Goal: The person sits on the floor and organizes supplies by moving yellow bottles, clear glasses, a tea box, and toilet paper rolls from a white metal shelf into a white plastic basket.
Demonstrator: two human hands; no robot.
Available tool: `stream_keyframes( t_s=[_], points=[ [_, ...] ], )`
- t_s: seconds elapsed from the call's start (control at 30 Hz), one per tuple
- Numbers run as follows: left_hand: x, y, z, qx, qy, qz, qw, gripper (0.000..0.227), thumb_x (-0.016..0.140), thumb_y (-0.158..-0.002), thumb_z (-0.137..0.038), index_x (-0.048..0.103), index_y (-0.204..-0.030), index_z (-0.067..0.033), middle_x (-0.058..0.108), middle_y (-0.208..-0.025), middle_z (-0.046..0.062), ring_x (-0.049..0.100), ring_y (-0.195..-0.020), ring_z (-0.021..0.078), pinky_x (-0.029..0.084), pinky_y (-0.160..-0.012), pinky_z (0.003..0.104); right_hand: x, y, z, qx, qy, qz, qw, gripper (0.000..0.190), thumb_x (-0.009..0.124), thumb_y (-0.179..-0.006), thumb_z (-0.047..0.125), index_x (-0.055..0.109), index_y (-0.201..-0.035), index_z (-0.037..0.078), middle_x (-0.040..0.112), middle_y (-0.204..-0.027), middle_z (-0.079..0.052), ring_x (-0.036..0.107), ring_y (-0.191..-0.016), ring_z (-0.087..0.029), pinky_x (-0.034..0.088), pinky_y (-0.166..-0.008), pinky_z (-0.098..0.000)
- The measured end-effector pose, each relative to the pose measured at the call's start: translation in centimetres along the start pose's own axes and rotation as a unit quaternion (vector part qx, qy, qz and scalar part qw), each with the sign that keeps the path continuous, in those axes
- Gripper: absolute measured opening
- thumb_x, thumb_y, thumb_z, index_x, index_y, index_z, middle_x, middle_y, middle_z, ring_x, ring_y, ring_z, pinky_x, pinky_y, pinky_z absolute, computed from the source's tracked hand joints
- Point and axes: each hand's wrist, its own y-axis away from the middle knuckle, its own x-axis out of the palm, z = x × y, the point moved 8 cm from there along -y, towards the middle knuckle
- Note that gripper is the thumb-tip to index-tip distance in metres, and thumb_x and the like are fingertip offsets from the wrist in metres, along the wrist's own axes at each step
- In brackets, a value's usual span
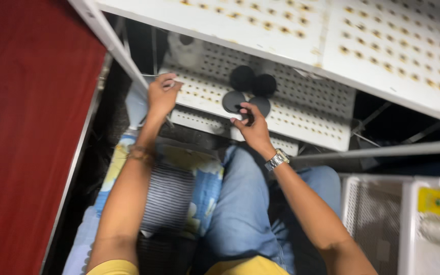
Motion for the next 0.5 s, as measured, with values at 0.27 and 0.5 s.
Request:
stream_keyframes(
  t_s=[0.27, 0.5],
  points=[
    [0.2, -5.0, 1.3, -0.147, 0.02, -0.023, 0.989, 0.051, 0.078, -0.082, -0.043, 0.071, -0.121, -0.0106, 0.073, -0.121, 0.015, 0.067, -0.12, 0.0311, 0.057, -0.097, 0.046, 6.3, -8.9, 5.3, 0.033, 0.137, 0.056, 0.988, 0.059, 0.082, -0.085, 0.038, 0.063, -0.13, 0.006, 0.073, -0.113, -0.016, 0.073, -0.103, -0.034, 0.058, -0.083, -0.0506],
    [2.1, -10.6, 0.1, -0.033, -0.157, 0.003, 0.987, 0.037, 0.077, -0.088, -0.031, 0.076, -0.105, 0.0018, 0.075, -0.098, 0.025, 0.075, -0.1, 0.0372, 0.062, -0.077, 0.047, 11.1, -13.6, 8.1, 0.057, 0.253, 0.119, 0.958, 0.104, 0.077, -0.084, 0.067, 0.028, -0.161, 0.018, 0.05, -0.153, -0.004, 0.048, -0.143, -0.029, 0.032, -0.116, -0.0574]
  ],
)
